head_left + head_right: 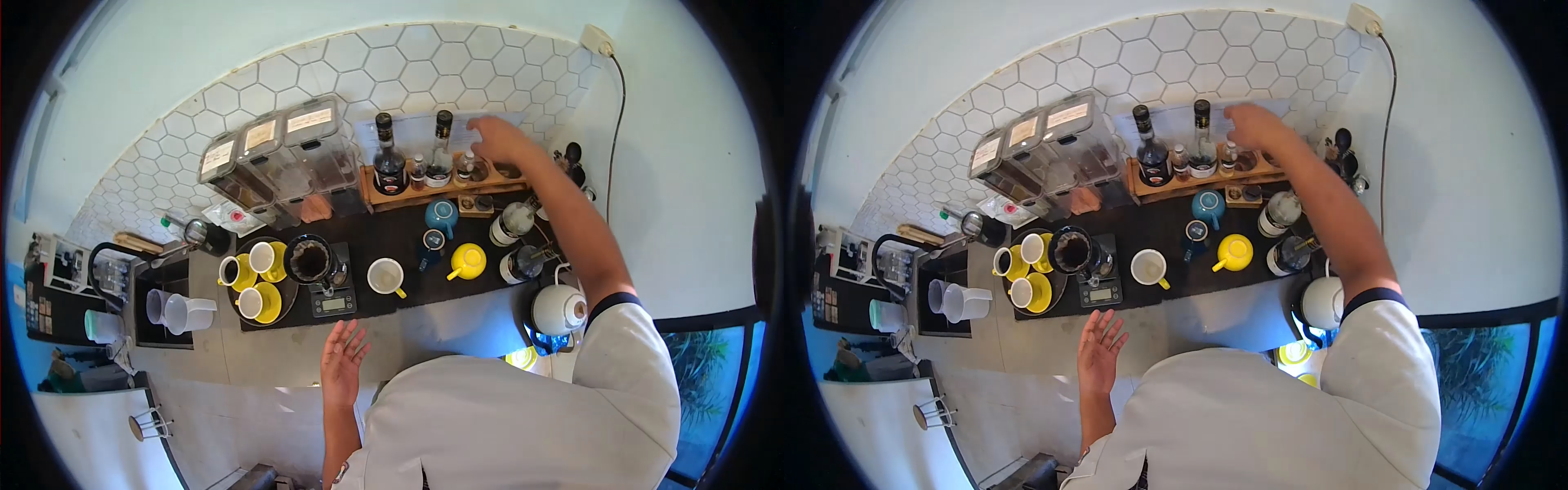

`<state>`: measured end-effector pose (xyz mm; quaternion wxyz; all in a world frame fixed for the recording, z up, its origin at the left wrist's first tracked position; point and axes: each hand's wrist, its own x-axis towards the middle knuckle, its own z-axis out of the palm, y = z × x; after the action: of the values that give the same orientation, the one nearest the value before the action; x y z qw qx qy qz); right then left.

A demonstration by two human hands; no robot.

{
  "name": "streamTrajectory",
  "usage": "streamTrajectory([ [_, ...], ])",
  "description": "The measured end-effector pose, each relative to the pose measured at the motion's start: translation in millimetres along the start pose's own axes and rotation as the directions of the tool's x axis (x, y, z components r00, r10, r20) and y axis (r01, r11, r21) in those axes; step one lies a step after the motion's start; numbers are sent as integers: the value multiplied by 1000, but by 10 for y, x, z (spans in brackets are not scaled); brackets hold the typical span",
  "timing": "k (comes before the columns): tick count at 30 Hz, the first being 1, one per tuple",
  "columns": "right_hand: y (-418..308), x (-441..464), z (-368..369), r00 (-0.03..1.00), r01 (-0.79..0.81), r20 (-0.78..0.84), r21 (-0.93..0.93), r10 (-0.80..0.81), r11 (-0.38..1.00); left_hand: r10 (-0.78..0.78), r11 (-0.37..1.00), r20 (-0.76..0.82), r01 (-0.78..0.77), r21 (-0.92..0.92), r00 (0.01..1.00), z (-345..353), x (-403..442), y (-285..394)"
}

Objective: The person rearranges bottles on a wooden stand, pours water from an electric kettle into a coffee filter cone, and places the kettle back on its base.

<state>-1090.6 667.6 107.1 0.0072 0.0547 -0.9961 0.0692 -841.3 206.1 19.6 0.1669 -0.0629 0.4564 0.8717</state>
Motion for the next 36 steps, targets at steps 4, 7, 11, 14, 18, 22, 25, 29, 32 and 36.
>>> streamTrajectory([
  [4, -82, -401, -765, 985, 28, -175, 163, 1, 986, -13, 998, 0, 13, 54, 1000, 24, 5, -8],
  [7, 47, -711, -871, 973, -62, -186, 351, 134, 934, -11, 998, 11, 11, 65, 1000, 45, 10, -23],
  [11, 705, -1089, -676, 945, -154, -182, 489, 273, 859, -16, 996, 27, 14, 83, 1000, 105, 3, -5],
  [14, 916, -1339, -448, 910, -389, 147, 625, 388, 676, -24, 994, 38, 20, 103, 999, 158, 12, -16],
  [18, 848, -1548, -177, 843, -538, 422, 676, 333, 504, -45, 992, 52, 39, 119, 998, 256, 35, -61],
  [22, 860, -1599, 139, 816, -563, 537, 657, 213, 502, -62, 990, 72, 52, 128, 995, 389, 69, -120],
  [25, 825, -1577, 310, 787, -593, 584, 625, 200, 507, -77, 989, 78, 67, 129, 994, 496, 91, -192],
  [29, 682, -1560, 562, 815, -567, 534, 658, 223, 495, -97, 988, 75, 87, 125, 993, 643, 117, -256],
  [32, 703, -1533, 681, 864, -497, 444, 683, 236, 535, -89, 992, 83, 81, 100, 993, 716, 136, -295],
  [36, 868, -1525, 973, 962, -273, 210, 687, 176, 673, -97, 991, 85, 87, 104, 992, 775, 146, -334],
])
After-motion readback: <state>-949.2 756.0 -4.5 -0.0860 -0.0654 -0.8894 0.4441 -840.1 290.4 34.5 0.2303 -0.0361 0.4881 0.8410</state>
